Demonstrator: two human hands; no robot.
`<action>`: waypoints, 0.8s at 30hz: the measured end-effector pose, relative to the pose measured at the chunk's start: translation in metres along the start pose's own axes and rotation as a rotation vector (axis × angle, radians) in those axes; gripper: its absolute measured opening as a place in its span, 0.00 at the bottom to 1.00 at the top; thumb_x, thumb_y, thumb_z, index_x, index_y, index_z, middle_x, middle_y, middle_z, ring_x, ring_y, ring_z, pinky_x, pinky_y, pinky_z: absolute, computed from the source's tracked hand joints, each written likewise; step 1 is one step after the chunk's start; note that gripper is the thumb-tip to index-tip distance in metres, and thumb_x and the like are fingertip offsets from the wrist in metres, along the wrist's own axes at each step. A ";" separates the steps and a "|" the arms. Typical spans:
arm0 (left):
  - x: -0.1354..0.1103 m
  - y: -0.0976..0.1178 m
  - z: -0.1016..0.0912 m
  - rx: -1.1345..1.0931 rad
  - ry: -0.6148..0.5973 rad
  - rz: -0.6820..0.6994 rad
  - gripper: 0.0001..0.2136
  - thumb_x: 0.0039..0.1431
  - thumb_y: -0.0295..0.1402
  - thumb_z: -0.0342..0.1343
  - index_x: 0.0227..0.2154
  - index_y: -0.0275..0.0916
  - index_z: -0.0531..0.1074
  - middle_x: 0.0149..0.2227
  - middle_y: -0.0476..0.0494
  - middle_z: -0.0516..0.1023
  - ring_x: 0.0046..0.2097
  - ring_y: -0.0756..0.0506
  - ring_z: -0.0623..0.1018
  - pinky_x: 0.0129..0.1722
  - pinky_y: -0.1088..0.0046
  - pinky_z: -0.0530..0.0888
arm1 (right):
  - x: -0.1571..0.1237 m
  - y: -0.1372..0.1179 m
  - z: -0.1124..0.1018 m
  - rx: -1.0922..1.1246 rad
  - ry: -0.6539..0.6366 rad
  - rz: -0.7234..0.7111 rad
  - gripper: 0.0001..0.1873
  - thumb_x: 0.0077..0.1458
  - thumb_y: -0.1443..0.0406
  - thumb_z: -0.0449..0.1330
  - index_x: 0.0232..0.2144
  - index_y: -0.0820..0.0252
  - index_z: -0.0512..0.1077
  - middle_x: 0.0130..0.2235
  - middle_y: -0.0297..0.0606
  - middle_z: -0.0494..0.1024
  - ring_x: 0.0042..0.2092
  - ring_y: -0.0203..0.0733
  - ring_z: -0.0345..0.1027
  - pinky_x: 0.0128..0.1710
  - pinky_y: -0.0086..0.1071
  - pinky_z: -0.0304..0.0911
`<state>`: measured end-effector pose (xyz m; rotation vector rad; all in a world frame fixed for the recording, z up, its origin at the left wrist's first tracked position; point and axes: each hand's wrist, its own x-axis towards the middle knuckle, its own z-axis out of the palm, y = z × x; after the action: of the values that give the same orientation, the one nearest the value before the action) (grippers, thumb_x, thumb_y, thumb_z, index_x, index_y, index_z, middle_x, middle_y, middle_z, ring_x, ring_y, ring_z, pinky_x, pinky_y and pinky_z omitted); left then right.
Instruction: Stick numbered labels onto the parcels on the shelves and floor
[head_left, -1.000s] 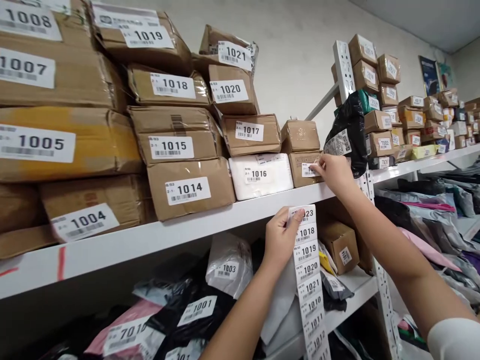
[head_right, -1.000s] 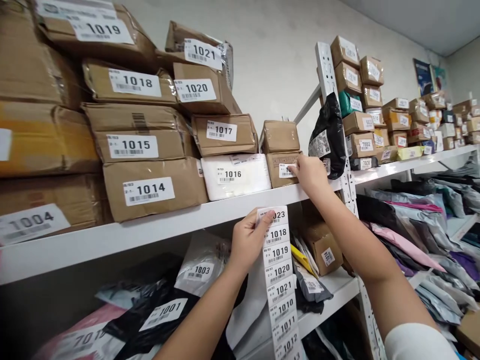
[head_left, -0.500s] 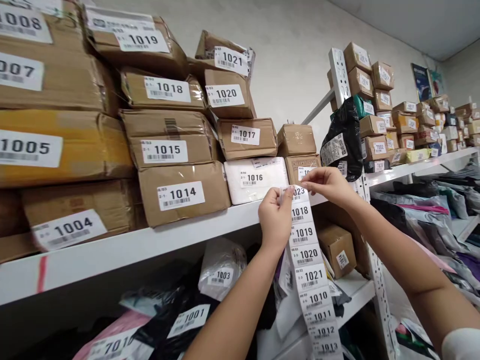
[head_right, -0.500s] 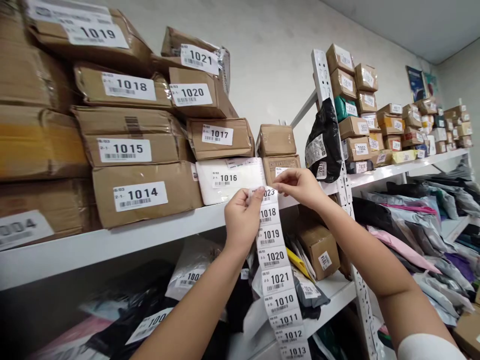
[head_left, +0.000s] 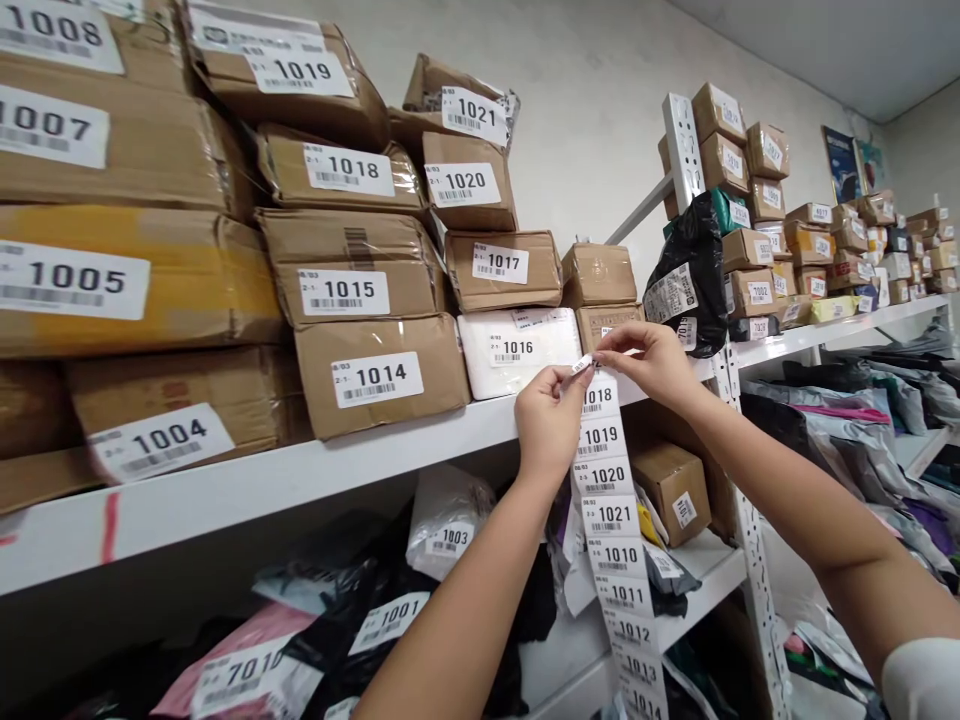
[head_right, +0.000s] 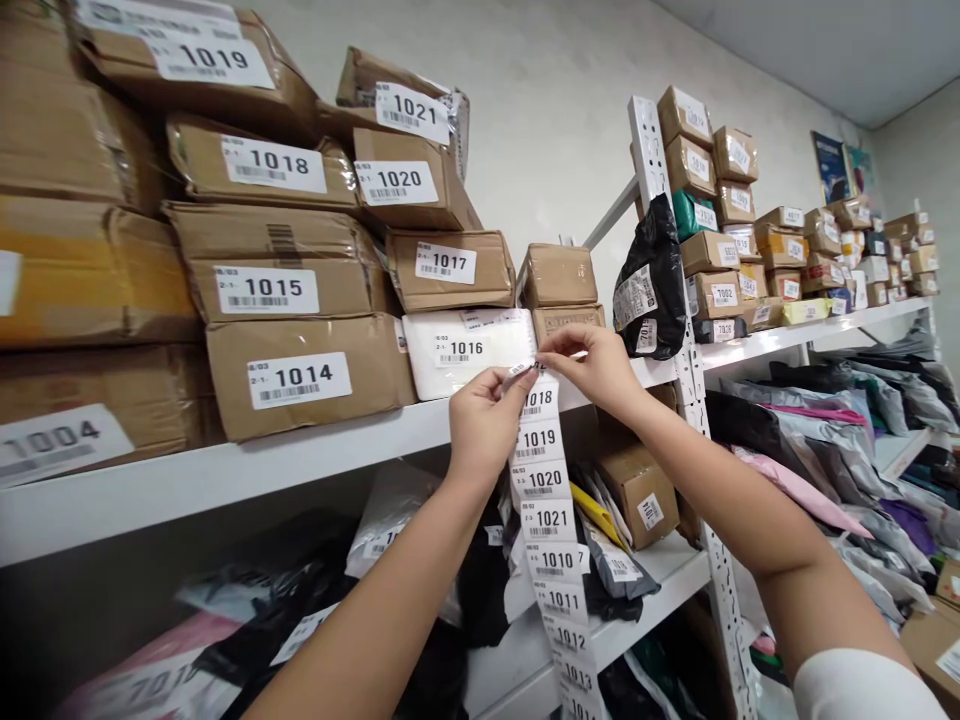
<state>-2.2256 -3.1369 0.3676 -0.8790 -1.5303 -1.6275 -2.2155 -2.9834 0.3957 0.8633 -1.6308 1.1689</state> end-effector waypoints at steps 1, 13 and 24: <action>0.001 0.000 0.000 0.008 0.010 -0.015 0.16 0.48 0.42 0.62 0.17 0.41 0.64 0.18 0.57 0.60 0.24 0.52 0.59 0.24 0.76 0.58 | 0.002 0.001 0.002 -0.041 0.026 -0.041 0.15 0.48 0.53 0.71 0.28 0.59 0.78 0.31 0.38 0.81 0.34 0.40 0.74 0.36 0.35 0.70; -0.041 0.015 -0.012 0.059 -0.191 -0.079 0.17 0.51 0.44 0.60 0.17 0.40 0.65 0.19 0.55 0.60 0.25 0.52 0.60 0.25 0.76 0.59 | 0.107 0.041 -0.034 -0.467 0.331 -0.106 0.05 0.55 0.64 0.64 0.35 0.58 0.75 0.34 0.37 0.76 0.37 0.42 0.71 0.45 0.41 0.70; -0.063 0.007 -0.030 0.052 -0.178 -0.128 0.12 0.50 0.42 0.61 0.22 0.38 0.76 0.22 0.50 0.75 0.26 0.50 0.68 0.25 0.77 0.66 | 0.104 0.040 -0.025 -0.679 0.396 -0.066 0.49 0.54 0.49 0.65 0.68 0.59 0.48 0.61 0.60 0.63 0.60 0.66 0.63 0.58 0.61 0.62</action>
<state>-2.1876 -3.1637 0.3154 -0.9351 -1.7758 -1.6269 -2.2791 -2.9499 0.4843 0.2267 -1.4990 0.6102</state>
